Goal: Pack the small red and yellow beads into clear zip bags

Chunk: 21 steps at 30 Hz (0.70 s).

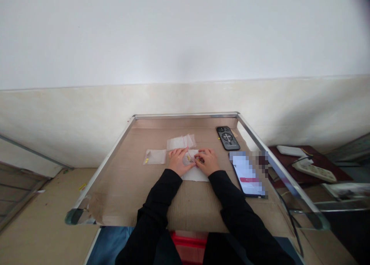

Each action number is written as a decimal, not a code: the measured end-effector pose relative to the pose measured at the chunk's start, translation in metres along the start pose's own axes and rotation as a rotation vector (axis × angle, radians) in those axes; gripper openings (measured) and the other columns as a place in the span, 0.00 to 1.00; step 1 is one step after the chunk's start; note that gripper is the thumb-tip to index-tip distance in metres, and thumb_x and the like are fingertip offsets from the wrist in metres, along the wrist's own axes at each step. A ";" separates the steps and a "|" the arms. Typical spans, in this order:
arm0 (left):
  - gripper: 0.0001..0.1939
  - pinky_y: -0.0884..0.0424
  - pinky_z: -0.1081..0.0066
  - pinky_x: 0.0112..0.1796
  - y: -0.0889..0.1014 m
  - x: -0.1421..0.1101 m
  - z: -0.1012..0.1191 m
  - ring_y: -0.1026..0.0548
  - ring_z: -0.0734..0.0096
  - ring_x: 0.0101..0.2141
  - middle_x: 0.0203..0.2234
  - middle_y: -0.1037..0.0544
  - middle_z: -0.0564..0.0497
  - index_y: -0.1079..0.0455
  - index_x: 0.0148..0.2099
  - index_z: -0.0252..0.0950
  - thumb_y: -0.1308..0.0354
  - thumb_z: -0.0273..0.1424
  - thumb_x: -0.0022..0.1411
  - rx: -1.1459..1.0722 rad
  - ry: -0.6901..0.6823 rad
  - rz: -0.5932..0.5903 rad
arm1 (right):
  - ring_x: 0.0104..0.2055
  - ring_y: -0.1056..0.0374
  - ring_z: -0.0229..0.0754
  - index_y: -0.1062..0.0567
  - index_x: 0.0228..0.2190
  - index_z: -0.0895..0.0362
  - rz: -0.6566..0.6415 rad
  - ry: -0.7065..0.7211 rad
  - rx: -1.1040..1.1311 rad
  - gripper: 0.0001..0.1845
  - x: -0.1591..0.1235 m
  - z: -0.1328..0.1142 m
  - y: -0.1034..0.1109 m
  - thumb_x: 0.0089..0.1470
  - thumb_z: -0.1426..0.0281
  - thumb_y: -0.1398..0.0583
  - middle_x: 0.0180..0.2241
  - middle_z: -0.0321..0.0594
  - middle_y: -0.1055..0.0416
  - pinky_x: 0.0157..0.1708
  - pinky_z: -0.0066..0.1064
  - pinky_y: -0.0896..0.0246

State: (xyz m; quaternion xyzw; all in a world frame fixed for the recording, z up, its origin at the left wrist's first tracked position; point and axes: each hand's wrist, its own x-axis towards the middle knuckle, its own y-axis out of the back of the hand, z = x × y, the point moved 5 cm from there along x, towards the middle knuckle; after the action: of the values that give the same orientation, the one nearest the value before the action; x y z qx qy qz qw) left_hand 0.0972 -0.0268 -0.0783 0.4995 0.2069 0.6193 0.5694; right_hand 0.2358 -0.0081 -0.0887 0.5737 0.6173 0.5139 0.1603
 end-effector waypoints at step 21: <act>0.32 0.53 0.61 0.45 0.000 -0.008 0.011 0.39 0.63 0.42 0.40 0.33 0.49 0.41 0.49 0.41 0.47 0.49 0.43 0.009 -0.091 -0.031 | 0.37 0.43 0.41 0.27 0.25 0.54 0.088 0.061 0.294 0.07 -0.001 -0.003 0.009 0.41 0.65 0.41 0.31 0.39 0.34 0.40 0.35 0.50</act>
State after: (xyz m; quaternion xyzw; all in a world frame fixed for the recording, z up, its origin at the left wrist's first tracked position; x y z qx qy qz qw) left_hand 0.1052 -0.0381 -0.0767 0.5264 0.1916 0.5860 0.5855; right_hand 0.2384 -0.0119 -0.0807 0.6016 0.6645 0.4420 0.0331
